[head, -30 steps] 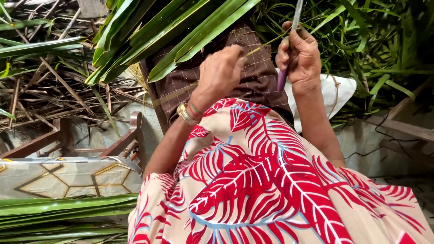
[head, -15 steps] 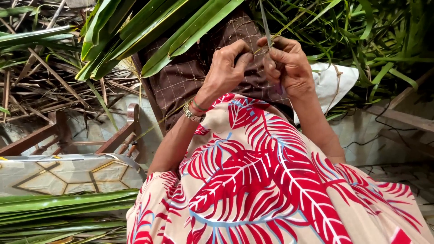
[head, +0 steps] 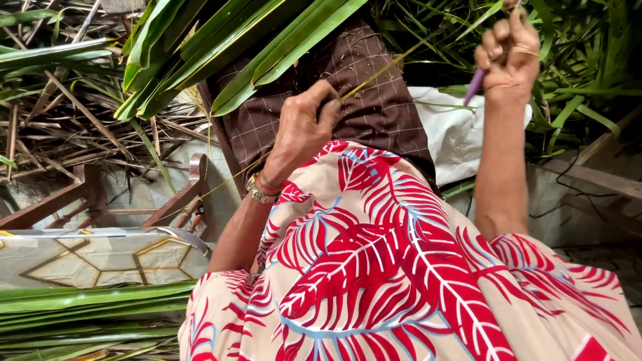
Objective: Stripping the midrib from palm leaves with a knife and tying them into bundles
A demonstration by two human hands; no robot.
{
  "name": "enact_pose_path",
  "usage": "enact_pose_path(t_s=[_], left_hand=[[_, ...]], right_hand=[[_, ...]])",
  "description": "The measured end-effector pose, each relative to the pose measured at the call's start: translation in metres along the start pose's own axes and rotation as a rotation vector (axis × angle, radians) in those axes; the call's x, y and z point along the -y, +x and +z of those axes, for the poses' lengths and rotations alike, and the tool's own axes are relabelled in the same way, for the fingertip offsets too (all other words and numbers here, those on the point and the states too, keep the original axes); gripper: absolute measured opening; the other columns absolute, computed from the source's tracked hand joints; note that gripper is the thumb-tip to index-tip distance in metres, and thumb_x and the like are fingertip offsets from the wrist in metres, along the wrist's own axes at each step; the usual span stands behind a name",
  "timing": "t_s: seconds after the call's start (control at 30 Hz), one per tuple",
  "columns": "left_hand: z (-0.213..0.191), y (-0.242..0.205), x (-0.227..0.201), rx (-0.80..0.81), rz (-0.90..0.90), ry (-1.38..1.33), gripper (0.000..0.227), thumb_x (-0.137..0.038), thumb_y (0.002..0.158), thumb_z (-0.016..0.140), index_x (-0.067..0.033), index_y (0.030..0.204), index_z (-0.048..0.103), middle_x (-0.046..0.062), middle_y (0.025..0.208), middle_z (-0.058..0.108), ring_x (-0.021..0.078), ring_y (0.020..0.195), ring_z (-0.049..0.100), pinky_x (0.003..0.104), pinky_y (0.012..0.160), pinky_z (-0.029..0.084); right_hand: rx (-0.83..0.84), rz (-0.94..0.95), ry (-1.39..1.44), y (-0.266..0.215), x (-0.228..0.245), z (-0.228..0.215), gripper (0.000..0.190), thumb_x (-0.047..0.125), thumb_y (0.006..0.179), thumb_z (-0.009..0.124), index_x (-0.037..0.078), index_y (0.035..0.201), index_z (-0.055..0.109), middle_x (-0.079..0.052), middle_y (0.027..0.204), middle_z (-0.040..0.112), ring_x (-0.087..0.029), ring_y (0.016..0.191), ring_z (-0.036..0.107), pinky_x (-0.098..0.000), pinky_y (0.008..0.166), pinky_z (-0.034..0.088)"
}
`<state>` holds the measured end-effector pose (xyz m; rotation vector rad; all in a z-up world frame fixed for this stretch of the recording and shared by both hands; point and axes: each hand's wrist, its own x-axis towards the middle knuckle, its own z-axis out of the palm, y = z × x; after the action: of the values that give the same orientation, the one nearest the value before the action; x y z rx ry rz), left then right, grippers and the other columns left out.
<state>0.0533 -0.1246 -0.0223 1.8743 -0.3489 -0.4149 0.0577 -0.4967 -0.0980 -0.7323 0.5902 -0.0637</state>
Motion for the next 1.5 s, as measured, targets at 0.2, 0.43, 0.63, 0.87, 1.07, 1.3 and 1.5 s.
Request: enact_pose_path(t_s=[0.2,0.43,0.63,0.87,1.07,1.3,1.5], left_hand=[[0.036,0.033,0.018,-0.085,-0.034,0.072,0.009,-0.013,0.093,0.062,-0.0102,0.085,0.06,0.002,0.07,0.067,0.0151,0.058,0.058,0.035,0.055,0.045],[0.043,0.034,-0.003,-0.052,-0.027,0.04,0.009,-0.01,0.091,0.057,-0.0094,0.084,0.053,0.004,0.065,0.057,0.021,0.055,0.046,0.039,0.054,0.037],[0.036,0.025,-0.006,-0.051,0.029,-0.03,0.017,-0.006,0.094,0.059,-0.0104,0.081,0.048,0.0,0.064,0.044,0.014,0.058,0.036,0.034,0.053,0.032],[0.021,0.008,-0.016,-0.031,0.018,-0.034,0.012,-0.007,0.093,0.055,-0.01,0.082,0.053,0.0,0.066,0.052,0.0123,0.061,0.043,0.034,0.056,0.036],[-0.006,-0.014,0.005,0.029,-0.123,-0.037,0.012,-0.009,0.097,0.059,-0.01,0.085,0.063,0.001,0.077,0.066,0.01,0.06,0.05,0.027,0.049,0.04],[0.009,0.005,0.014,-0.025,-0.116,-0.019,0.015,-0.014,0.096,0.055,-0.01,0.083,0.061,-0.001,0.069,0.056,0.0108,0.062,0.045,0.033,0.056,0.036],[0.018,0.006,0.013,0.004,-0.13,-0.265,0.01,-0.01,0.099,0.061,-0.0075,0.093,0.069,0.02,0.112,0.075,0.0331,0.107,0.072,0.046,0.09,0.054]], right_hand=[[-0.019,0.147,-0.778,-0.087,-0.033,0.119,0.038,-0.002,0.081,0.056,0.007,0.116,0.07,0.002,0.059,0.055,-0.004,0.037,0.038,-0.0213,0.031,0.029],[0.257,0.272,-0.293,-0.09,-0.071,0.103,0.04,0.012,0.088,0.075,-0.002,0.124,0.064,-0.007,0.06,0.055,-0.009,0.04,0.043,-0.021,0.035,0.031],[0.394,0.289,-0.204,-0.074,-0.069,0.089,0.041,0.013,0.085,0.079,-0.007,0.117,0.063,-0.006,0.058,0.049,-0.01,0.041,0.039,-0.0247,0.037,0.026],[0.374,0.2,-0.106,-0.033,-0.066,0.031,0.02,0.01,0.106,0.064,-0.001,0.123,0.067,0.0,0.068,0.058,-0.01,0.044,0.05,-0.0265,0.037,0.045],[-0.029,-0.097,0.074,0.02,0.006,-0.07,0.014,0.018,0.112,0.067,0.007,0.12,0.071,-0.001,0.076,0.065,-0.011,0.051,0.054,-0.0251,0.042,0.044],[0.075,-0.091,-0.812,-0.097,-0.047,0.107,0.034,0.002,0.088,0.057,0.01,0.118,0.071,0.003,0.071,0.06,-0.004,0.051,0.049,-0.0155,0.048,0.044],[0.373,0.202,-0.292,-0.087,-0.114,0.097,0.038,-0.008,0.089,0.063,0.004,0.125,0.065,-0.023,0.078,0.069,-0.024,0.046,0.065,-0.0263,0.031,0.042]])
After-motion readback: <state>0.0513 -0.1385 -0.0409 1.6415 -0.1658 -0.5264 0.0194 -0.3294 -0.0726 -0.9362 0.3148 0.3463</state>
